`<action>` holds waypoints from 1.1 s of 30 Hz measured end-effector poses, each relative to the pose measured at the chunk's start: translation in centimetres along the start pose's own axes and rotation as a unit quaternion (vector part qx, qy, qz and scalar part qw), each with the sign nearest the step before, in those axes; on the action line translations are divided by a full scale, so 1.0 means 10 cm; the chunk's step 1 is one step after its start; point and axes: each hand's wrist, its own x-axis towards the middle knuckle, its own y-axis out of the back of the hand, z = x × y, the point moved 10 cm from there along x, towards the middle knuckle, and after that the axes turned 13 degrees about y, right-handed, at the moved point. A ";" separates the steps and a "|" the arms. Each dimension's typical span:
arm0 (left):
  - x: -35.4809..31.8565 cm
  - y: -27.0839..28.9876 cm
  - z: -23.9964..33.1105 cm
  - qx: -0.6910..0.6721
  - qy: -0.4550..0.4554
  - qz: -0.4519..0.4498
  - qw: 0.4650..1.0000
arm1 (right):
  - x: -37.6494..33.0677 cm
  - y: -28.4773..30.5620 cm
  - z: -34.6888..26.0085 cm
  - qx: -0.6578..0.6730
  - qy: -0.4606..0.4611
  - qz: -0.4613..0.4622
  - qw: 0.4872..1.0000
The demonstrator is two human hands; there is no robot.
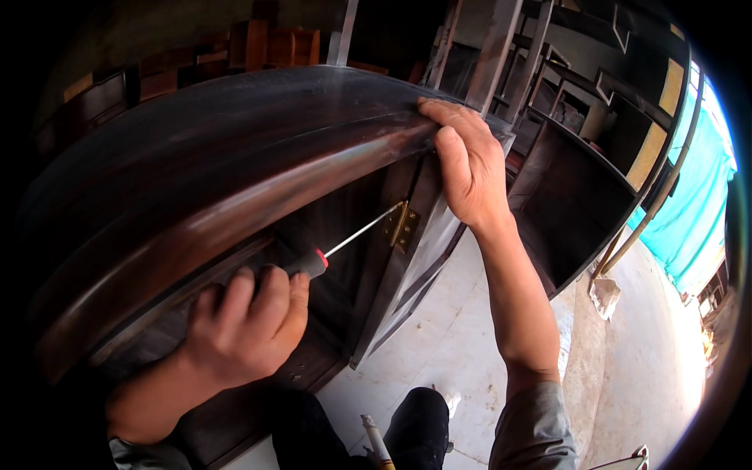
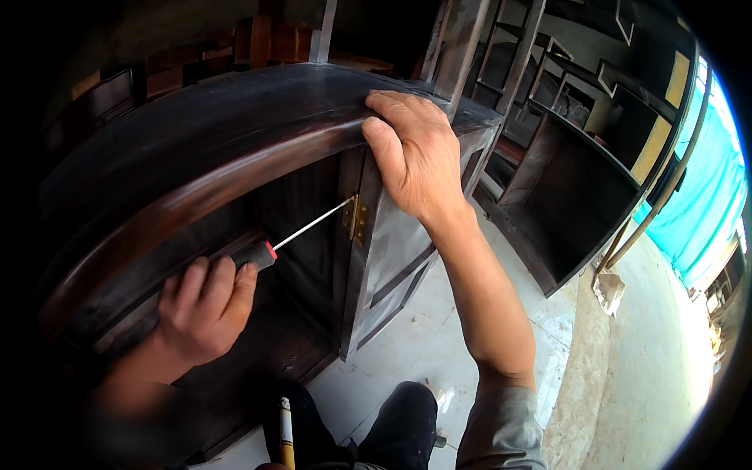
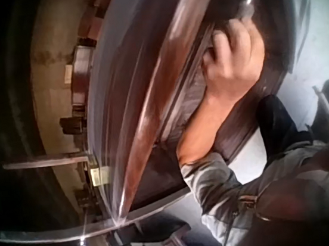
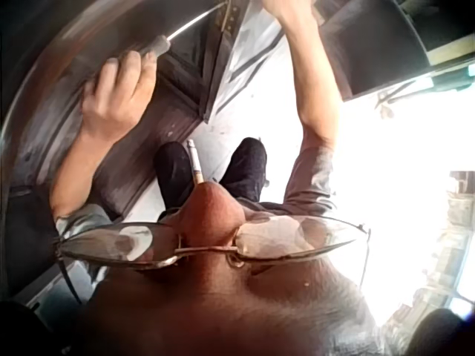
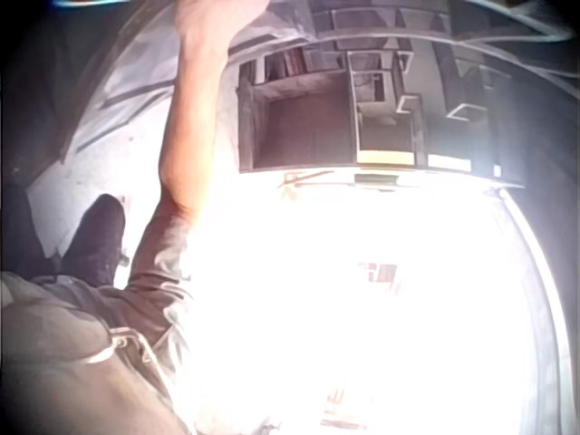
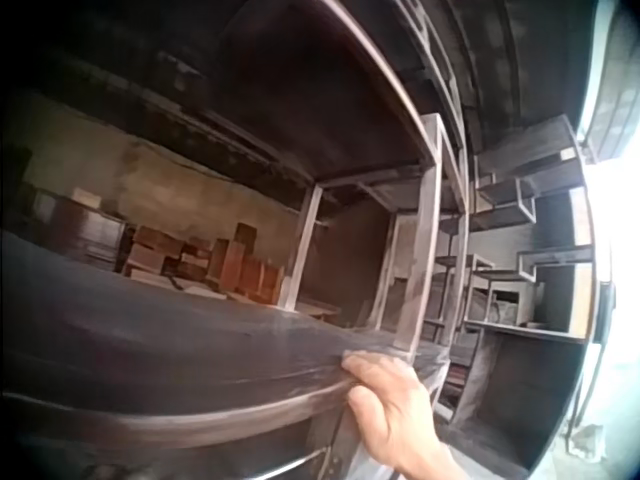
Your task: The person attaches a cabinet door to a wooden cabinet using a screwdriver and a power drill. They align the door, insert screws into the hinge, and tighten them to secure the door in place.
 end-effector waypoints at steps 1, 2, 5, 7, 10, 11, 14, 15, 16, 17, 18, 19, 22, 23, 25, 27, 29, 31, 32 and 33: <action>0.01 -0.05 -0.08 -0.057 0.053 -0.041 0.996 | 0.00 0.00 0.00 -0.001 0.002 0.002 1.000; 0.01 -0.09 -0.16 -0.113 0.104 -0.080 0.985 | 0.01 0.00 0.00 -0.002 0.003 0.002 1.000; 0.00 -0.26 -0.37 -0.325 0.254 -0.156 0.897 | 0.01 -0.01 0.00 -0.002 0.003 0.001 1.000; -0.05 -0.39 -0.45 -0.420 0.301 -0.243 0.821 | 0.00 -0.02 0.02 0.000 0.000 -0.001 1.000; 0.02 -0.38 -0.44 -0.404 0.332 -0.249 0.816 | -0.01 -0.01 0.03 0.006 -0.010 -0.004 1.000; 0.03 -0.35 -0.43 -0.397 0.332 -0.245 0.820 | -0.01 -0.01 0.03 0.004 -0.008 -0.008 1.000; 0.05 -0.25 -0.42 -0.381 0.318 -0.227 0.838 | 0.01 -0.01 0.03 0.000 -0.006 -0.024 1.000; 0.04 -0.25 -0.42 -0.377 0.305 -0.215 0.848 | 0.02 -0.02 0.02 -0.002 -0.007 -0.029 1.000; 0.04 -0.23 -0.43 -0.372 0.292 -0.203 0.857 | 0.03 -0.02 0.02 -0.003 -0.009 -0.035 0.999; 0.04 -0.22 -0.44 -0.370 0.289 -0.192 0.862 | 0.03 -0.02 0.01 -0.003 -0.010 -0.038 0.999; 0.04 -0.20 -0.45 -0.368 0.287 -0.181 0.866 | 0.04 -0.02 0.01 -0.003 -0.012 -0.041 0.999; 0.05 -0.18 -0.46 -0.365 0.284 -0.171 0.870 | 0.04 -0.02 0.01 -0.003 -0.014 -0.044 0.999; 0.02 -0.27 -0.47 -0.402 0.279 -0.205 0.848 | 0.04 -0.02 0.01 -0.006 -0.014 -0.048 0.999; -0.02 -0.31 -0.49 -0.417 0.305 -0.215 0.829 | 0.04 -0.02 0.00 -0.004 -0.014 -0.049 0.999; -0.08 -0.38 -0.51 -0.446 0.358 -0.233 0.787 | 0.04 -0.03 0.00 -0.001 -0.016 -0.051 0.999; -0.01 -0.29 -0.45 -0.391 0.343 -0.226 0.823 | 0.04 -0.03 0.00 0.002 -0.017 -0.057 0.998; 0.01 -0.25 -0.44 -0.371 0.332 -0.206 0.843 | 0.03 -0.03 0.00 0.006 -0.019 -0.066 0.998; -0.04 -0.29 -0.47 -0.393 0.331 -0.190 0.837 | 0.02 -0.01 0.00 0.010 -0.022 -0.076 0.997; -0.04 -0.29 -0.48 -0.403 0.331 -0.182 0.834 | 0.02 0.00 -0.03 0.010 -0.003 -0.070 0.998; -0.02 -0.28 -0.49 -0.404 0.339 -0.170 0.832 | 0.01 0.02 -0.05 0.009 0.016 -0.063 0.998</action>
